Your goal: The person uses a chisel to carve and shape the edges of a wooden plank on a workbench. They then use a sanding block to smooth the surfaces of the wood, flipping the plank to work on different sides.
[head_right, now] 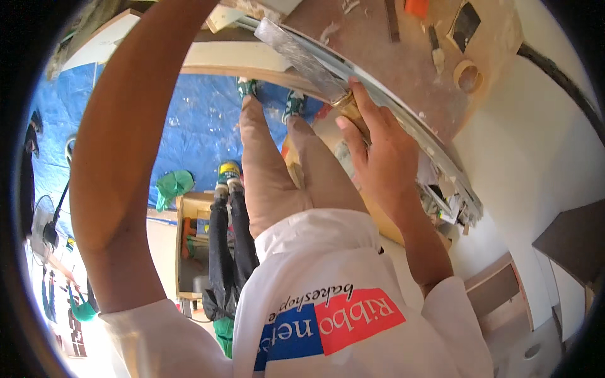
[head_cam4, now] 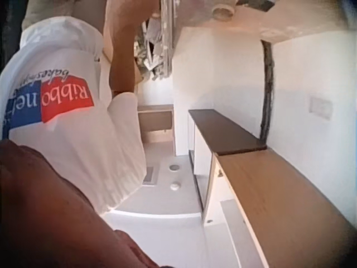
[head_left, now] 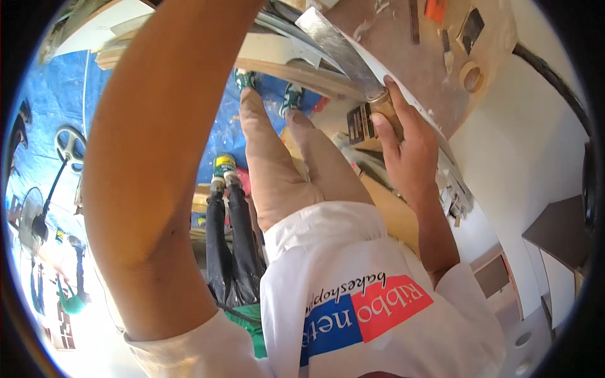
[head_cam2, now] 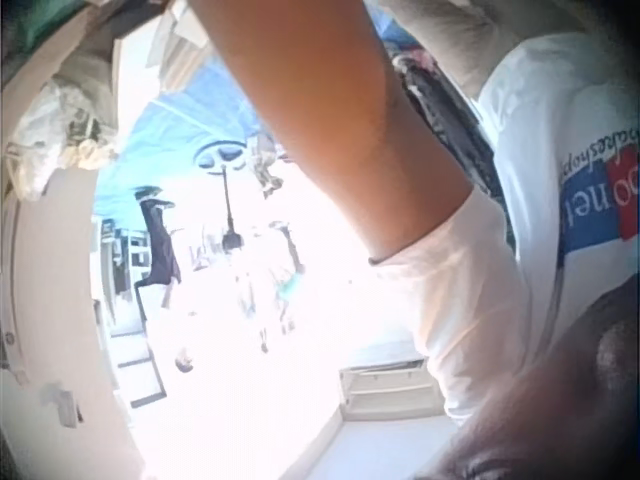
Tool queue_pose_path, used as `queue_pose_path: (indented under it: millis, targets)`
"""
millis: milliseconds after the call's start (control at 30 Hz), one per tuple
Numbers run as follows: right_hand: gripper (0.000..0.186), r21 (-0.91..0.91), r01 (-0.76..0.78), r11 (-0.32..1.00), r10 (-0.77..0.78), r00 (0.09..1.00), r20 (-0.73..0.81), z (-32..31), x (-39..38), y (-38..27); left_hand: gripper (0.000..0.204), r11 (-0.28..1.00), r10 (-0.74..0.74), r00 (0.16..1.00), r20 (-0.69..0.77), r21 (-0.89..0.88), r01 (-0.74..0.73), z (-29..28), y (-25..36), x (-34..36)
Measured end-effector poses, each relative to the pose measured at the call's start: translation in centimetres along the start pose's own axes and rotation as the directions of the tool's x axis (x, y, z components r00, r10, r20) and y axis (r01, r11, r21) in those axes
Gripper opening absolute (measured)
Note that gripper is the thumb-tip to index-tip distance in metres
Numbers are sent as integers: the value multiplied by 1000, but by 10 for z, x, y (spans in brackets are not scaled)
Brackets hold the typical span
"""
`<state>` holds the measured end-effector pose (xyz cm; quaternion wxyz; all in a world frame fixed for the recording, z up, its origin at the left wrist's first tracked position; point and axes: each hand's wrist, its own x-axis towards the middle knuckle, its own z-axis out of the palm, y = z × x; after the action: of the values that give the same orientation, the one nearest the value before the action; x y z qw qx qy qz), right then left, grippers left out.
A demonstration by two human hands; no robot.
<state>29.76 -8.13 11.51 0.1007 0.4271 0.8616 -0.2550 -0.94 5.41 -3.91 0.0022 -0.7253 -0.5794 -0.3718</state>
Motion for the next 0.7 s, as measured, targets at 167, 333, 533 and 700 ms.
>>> queue_pose_path:
  millis: [167,333,533,700]
  targets:
    - [48,-72,-18,997,16,999,-29,-7,2,-4,28,998,66,997,-44,-9,-66,-1,-1,-3]
    - [43,-38,-79,996,78,997,-21,-8,3,-8,27,997,80,987,-139,6,-80,17,-8,-4]
    - [44,-27,-96,995,94,993,-66,4,-1,-12,25,995,86,990,-108,-33,-90,12,-5,-1]
    - [45,-33,-161,986,160,986,-45,7,-4,-20,24,999,23,994,-106,-27,-25,8,3,-3]
